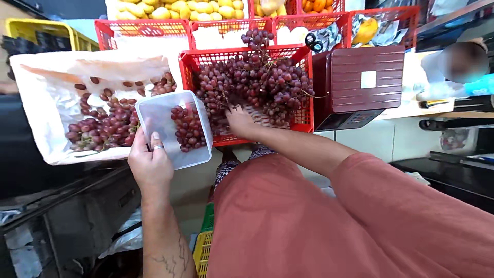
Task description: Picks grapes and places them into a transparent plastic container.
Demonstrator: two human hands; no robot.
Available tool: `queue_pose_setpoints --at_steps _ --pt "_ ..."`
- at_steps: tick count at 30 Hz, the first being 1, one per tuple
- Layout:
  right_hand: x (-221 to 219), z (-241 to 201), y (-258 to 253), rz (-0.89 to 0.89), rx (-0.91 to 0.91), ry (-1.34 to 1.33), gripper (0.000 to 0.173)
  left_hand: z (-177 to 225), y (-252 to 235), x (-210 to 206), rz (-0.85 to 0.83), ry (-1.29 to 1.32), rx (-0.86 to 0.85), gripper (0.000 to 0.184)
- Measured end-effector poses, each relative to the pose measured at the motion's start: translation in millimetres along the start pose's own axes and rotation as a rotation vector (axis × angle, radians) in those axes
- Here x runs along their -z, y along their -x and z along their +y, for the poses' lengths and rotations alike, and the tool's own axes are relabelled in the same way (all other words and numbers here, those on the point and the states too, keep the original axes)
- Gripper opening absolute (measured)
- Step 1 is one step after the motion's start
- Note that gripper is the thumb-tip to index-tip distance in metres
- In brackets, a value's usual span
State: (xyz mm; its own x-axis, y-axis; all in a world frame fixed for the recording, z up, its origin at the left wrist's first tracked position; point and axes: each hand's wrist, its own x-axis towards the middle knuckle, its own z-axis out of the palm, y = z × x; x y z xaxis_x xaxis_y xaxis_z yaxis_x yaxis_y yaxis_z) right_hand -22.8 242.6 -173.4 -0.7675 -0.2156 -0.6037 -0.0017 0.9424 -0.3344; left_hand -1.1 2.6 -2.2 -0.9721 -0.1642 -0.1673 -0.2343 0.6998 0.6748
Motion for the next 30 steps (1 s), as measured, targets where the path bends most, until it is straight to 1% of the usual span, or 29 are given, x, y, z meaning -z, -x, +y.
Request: queue_pose_setpoints --at_steps 2,3,5,7,9,12,14,16,19,23,27,30 --pt "7 5 17 -0.037 0.005 -0.126 0.049 0 0 0 -0.002 -0.004 -0.006 0.039" --pt "10 8 21 -0.009 -0.012 -0.161 0.047 1 0 -1 -0.003 -0.002 -0.002 0.039" --pt "14 16 17 0.038 -0.079 -0.186 0.057 1 1 -3 0.0 0.014 0.004 0.039" --pt "13 19 3 -0.014 -0.132 -0.18 0.072 0 0 -2 0.003 0.023 0.001 0.039" --pt "5 16 -7 -0.033 -0.131 -0.173 0.082 0 0 -2 0.003 0.014 -0.001 0.04" --pt "-5 9 -11 -0.071 -0.077 -0.172 0.09 -1 0 -2 0.007 0.004 0.004 0.04" --pt "-9 10 -10 -0.099 -0.043 -0.154 0.091 1 1 -2 0.003 0.003 0.013 0.04" --pt "-12 14 -10 -0.109 -0.015 -0.143 0.088 3 2 -2 0.004 0.007 0.014 0.039" --pt "-12 18 -10 -0.115 0.026 -0.122 0.078 3 2 -2 0.006 0.004 0.017 0.039" --pt "-8 26 -10 -0.137 0.127 -0.098 0.071 3 3 -1 0.0 -0.016 0.014 0.039" --pt "-1 38 -6 -0.17 0.274 -0.022 0.058 4 3 0 -0.002 -0.026 0.019 0.039" --pt "3 48 3 -0.166 0.327 0.095 0.045 6 4 0 -0.001 -0.039 0.012 0.038"
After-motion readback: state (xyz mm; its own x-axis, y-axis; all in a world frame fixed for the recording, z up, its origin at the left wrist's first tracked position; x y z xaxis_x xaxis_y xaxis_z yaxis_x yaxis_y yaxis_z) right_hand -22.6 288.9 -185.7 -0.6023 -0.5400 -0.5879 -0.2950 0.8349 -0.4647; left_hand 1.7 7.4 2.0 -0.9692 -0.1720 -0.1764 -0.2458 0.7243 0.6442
